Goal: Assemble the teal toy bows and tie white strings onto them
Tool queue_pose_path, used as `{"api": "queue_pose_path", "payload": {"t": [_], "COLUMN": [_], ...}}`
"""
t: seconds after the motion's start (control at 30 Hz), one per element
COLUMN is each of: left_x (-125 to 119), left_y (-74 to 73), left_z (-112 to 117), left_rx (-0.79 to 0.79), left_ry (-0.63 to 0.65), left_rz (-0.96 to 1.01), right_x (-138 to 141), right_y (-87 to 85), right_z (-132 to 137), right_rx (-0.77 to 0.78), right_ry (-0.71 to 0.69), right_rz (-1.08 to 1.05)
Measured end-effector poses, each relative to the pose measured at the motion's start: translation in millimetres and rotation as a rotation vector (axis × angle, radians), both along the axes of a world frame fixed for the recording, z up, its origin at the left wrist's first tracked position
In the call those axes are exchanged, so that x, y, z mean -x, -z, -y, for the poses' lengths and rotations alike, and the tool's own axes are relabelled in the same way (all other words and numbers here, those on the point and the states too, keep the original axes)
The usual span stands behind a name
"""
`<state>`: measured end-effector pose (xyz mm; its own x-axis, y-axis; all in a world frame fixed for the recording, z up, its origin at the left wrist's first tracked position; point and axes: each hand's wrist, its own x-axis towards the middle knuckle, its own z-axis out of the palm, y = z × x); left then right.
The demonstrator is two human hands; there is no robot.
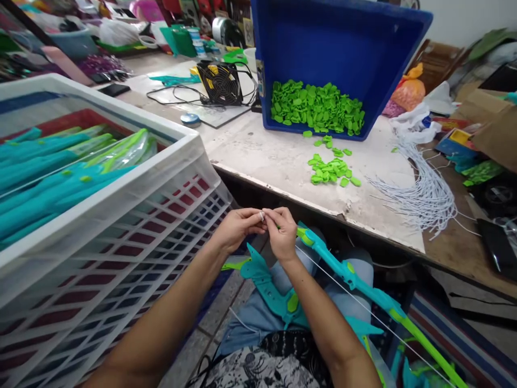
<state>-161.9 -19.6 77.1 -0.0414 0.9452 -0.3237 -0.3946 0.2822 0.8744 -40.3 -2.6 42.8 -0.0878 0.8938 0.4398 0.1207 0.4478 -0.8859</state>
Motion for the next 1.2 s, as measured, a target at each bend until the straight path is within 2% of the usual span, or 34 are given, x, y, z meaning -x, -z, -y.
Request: {"api": "queue_pose_path", "payload": {"t": [0.17,0.23,0.4,0.53,0.63,0.8,0.93,1.0,1.13,1.2], "left_x": [-12,-15,-8,-3,-5,-5,2,5,5,6], "left_y": [-2.9,-4.1,-6.3,-3.9,0.0,4.8,6.6,8.5,12.2,12.2], "left_z": [-2,-3,-3,1,2,3,6,7,8,9], "left_rx": [0.036,0.036,0.01,-0.022,-0.048,-0.092,-0.104,-0.133,-0.213,-0.237], "left_ry": [-0.188,-0.221,-0.071,0.026,0.039,-0.006,0.134,0.162,0.114,0.155], "left_rz": [0.062,0.093,0.126,0.04,-0.071,-0.279,-0.283,-0.315,-0.484,-0.522], "right_x": [-3,-6,-15,-19,-19,-23,-28,-30,-32,-32], "right_y": [-1.7,-3.8,-6.7,-6.2,-4.1,2.6,6.8,7.8,8.5,8.9], "right_z": [-1,-4,-11,-10,-8,-5,0,3,7,8], "right_rx": [-0.053,-0.099,-0.128,-0.17,-0.181,-0.035,0.057,0.081,0.064,0.026], "right_ry": [-0.048,-0.059,-0.063,-0.064,-0.025,0.002,-0.032,-0.051,-0.063,-0.063], "right_rz": [0.066,0.096,0.174,0.196,0.189,0.172,0.143,0.136,0.156,0.17]}}
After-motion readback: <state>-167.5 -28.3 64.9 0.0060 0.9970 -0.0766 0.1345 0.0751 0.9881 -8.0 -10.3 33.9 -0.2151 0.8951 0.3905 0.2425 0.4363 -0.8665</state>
